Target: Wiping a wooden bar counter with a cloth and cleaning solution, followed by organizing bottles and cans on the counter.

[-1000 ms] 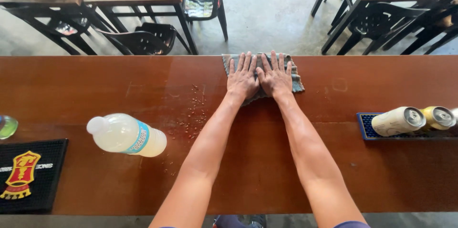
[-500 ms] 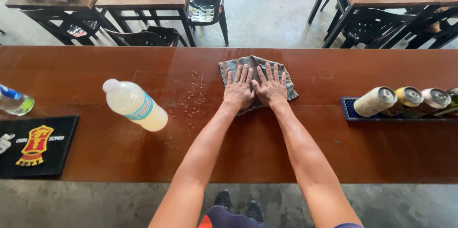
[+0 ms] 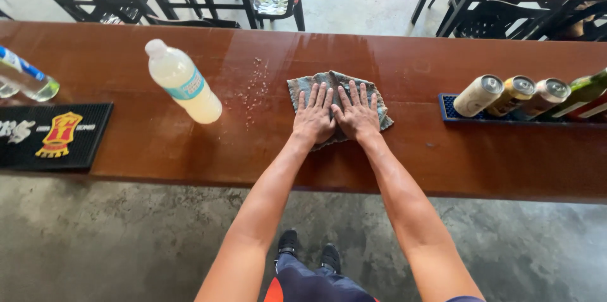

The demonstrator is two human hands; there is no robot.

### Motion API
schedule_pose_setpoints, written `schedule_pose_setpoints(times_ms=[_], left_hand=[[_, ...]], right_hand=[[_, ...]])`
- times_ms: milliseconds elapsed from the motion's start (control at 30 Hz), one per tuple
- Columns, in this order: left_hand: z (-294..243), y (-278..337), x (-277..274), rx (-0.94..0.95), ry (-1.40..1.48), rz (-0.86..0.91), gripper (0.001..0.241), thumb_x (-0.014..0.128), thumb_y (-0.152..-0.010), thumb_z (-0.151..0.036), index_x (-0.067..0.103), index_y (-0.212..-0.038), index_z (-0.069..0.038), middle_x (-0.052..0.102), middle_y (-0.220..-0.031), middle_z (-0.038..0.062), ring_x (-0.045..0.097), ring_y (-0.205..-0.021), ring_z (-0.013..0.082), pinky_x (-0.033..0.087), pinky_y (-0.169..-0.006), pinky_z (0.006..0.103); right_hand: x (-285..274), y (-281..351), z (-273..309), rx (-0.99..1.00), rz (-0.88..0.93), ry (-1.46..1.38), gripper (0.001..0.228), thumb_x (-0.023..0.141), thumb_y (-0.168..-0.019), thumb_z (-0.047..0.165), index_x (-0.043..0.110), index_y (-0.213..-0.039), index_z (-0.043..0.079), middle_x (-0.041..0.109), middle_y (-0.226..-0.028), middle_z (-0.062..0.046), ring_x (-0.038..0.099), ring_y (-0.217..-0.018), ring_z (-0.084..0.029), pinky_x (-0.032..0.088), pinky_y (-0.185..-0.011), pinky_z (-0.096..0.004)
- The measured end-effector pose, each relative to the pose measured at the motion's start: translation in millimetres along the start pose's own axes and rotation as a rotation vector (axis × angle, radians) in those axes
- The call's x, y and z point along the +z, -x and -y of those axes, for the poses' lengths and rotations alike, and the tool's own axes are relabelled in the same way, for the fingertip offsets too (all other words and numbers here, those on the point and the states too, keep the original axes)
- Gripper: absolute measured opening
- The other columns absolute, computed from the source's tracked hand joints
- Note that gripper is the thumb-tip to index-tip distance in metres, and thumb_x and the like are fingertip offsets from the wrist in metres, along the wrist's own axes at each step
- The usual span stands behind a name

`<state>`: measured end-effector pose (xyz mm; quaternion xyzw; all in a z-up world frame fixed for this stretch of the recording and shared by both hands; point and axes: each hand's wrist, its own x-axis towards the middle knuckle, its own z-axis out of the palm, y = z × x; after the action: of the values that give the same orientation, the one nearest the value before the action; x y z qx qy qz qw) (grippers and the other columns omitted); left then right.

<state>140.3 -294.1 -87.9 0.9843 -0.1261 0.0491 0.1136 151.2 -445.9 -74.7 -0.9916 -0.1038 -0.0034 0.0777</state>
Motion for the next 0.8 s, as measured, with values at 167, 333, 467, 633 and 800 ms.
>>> schedule_pose_setpoints(times_ms=[167,333,467,633,800], left_hand=[[-13.4,38.5,-2.7,-0.003,-0.010,0.016,0.073,0.034,-0.100,-0.044,0.020,-0.164,-0.011,0.010,-0.172,0.010,0.003,-0.159,0.0271,-0.002,-0.126,0.0541],[-24.7,67.3,2.6,0.032,-0.011,-0.006,0.072,0.033,-0.101,-0.044,0.021,-0.163,-0.010,0.010,-0.172,0.011,0.003,-0.159,0.0276,-0.001,-0.126,0.0549],[-27.2,94.3,2.5,0.046,-0.001,-0.006,0.070,0.032,-0.101,-0.044,0.022,-0.163,-0.011,0.011,-0.172,0.010,0.004,-0.159,0.0274,0.000,-0.126,0.0551],[-37.8,126.3,-2.9,0.050,0.022,0.020,0.071,0.033,-0.101,-0.045,0.022,-0.163,-0.012,0.012,-0.173,0.009,0.005,-0.160,0.0268,0.000,-0.126,0.0556],[-41.5,157.5,-5.7,0.071,0.007,0.013,0.073,0.033,-0.102,-0.047,0.021,-0.164,-0.011,0.010,-0.173,0.009,0.004,-0.160,0.0274,0.001,-0.126,0.0543]], right_hand=[[1.6,40.5,1.5,-0.025,-0.029,0.002,0.072,0.029,-0.101,0.063,0.020,-0.164,0.028,0.003,-0.173,-0.005,-0.001,-0.159,-0.030,-0.002,-0.125,-0.055],[0.8,75.8,3.9,-0.024,-0.044,-0.003,0.072,0.029,-0.101,0.062,0.021,-0.164,0.029,0.004,-0.173,-0.004,-0.001,-0.159,-0.030,-0.002,-0.125,-0.055],[1.4,102.3,12.5,-0.008,-0.023,-0.001,0.073,0.030,-0.100,0.063,0.019,-0.164,0.028,0.003,-0.173,-0.005,-0.001,-0.159,-0.030,-0.001,-0.125,-0.056],[6.7,135.9,18.3,0.005,0.026,0.034,0.073,0.032,-0.100,0.061,0.019,-0.164,0.028,0.002,-0.174,-0.005,-0.001,-0.159,-0.030,-0.001,-0.124,-0.057],[8.9,165.9,28.8,0.041,-0.014,0.019,0.069,0.031,-0.102,0.056,0.017,-0.165,0.031,0.002,-0.173,-0.002,-0.001,-0.159,-0.028,-0.001,-0.125,-0.055]])
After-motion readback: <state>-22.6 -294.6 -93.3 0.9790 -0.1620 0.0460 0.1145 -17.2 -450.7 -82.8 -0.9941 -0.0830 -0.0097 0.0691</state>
